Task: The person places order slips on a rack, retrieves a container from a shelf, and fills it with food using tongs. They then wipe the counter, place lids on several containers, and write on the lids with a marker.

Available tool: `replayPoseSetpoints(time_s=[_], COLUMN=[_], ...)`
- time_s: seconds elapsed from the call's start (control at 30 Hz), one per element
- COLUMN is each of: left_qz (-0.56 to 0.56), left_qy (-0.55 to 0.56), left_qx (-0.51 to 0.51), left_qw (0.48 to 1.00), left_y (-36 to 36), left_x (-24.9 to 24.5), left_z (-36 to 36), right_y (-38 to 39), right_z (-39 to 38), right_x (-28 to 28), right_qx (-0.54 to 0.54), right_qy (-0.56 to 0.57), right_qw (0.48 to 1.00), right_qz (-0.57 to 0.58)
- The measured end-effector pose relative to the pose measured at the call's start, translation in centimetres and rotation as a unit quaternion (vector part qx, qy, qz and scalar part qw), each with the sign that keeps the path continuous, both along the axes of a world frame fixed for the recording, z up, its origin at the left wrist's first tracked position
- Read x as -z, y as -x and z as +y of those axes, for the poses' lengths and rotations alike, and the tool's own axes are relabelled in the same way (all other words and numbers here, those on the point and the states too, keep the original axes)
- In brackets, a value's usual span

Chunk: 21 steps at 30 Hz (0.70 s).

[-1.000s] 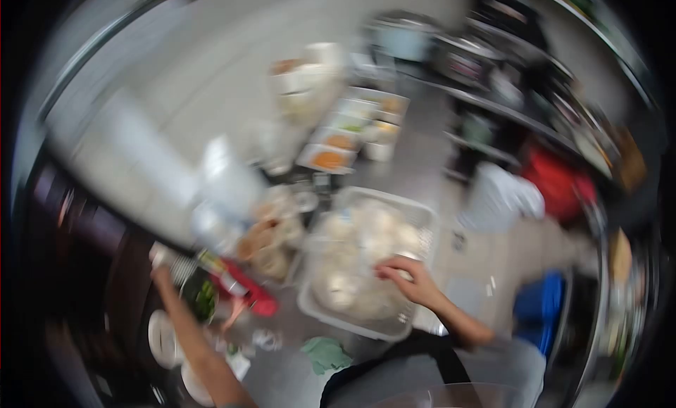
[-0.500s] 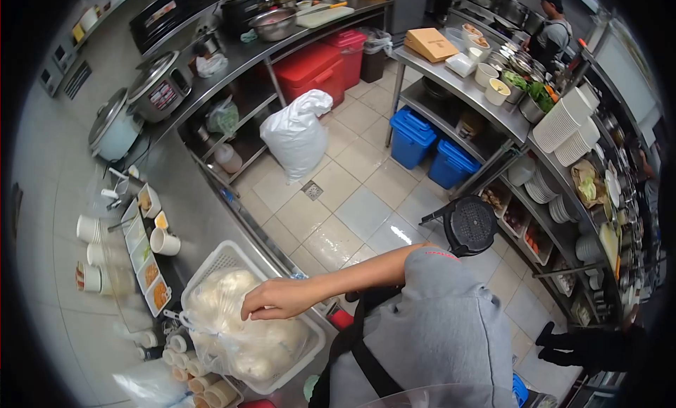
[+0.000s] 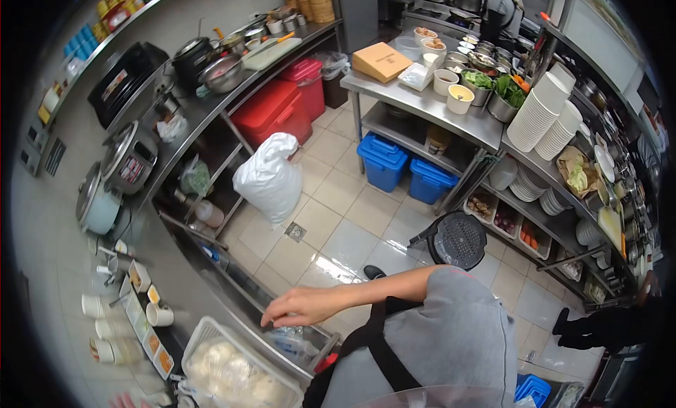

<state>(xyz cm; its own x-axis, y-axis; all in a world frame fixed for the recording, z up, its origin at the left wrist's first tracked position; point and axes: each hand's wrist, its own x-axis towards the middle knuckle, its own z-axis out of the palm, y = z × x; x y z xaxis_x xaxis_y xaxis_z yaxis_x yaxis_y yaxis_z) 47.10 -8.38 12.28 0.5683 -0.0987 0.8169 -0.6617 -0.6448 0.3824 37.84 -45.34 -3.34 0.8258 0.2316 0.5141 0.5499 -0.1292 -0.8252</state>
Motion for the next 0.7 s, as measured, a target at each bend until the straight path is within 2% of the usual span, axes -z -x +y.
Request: replayPoseSetpoints(time_s=[0.03, 0.13, 0.2, 0.27, 0.3, 0.37, 0.43, 0.53, 0.63, 0.7], left_qz=[0.100, 0.189, 0.239, 0.245, 0.237, 0.224, 0.155, 0.171, 0.187, 0.191], left_qy=[0.007, -0.067, -0.113, -0.195, -0.245, -0.339, -0.469, -0.514, -0.533, -0.531], left_qx=[0.054, 0.195, 0.304, 0.368, 0.411, 0.517, 0.567, 0.665, 0.706, 0.724], left_qw=[0.993, 0.960, 0.915, 0.876, 0.846, 0.754, 0.659, 0.514, 0.426, 0.396], left_y=[-0.4, 0.0, -0.8, -1.8, -2.6, -4.2, -6.1, -8.4, -10.5, -11.9], left_x=[-0.3, -1.7, -2.2, -2.9, -3.1, -2.7, -2.1, -0.8, -0.4, 0.3], left_z=[-4.1, -17.0, -24.4, -32.3, -36.1, -43.9, -51.2, -62.2, -73.4, -81.6], right_y=[0.3, 1.5, 2.9, 5.0, 6.5, 8.9, 11.2, 14.4, 16.0, 16.4], right_z=[-2.6, -11.3, -17.7, -23.9, -26.7, -32.3, -36.8, -42.6, -48.3, -53.9], right_x=[-0.4, -0.5, -0.8, -1.8, -2.5, -2.6, -4.2, -7.4, -9.8, -10.4], right_qx=[0.017, 0.141, 0.218, 0.292, 0.323, 0.401, 0.446, 0.514, 0.579, 0.595], right_qy=[0.002, 0.025, 0.042, 0.047, 0.040, 0.044, 0.002, 0.024, 0.066, 0.094], right_qw=[1.000, 0.990, 0.975, 0.955, 0.944, 0.913, 0.890, 0.850, 0.804, 0.787], right_qz=[0.013, -0.008, -0.007, 0.019, 0.051, 0.062, 0.099, 0.112, 0.119, 0.135])
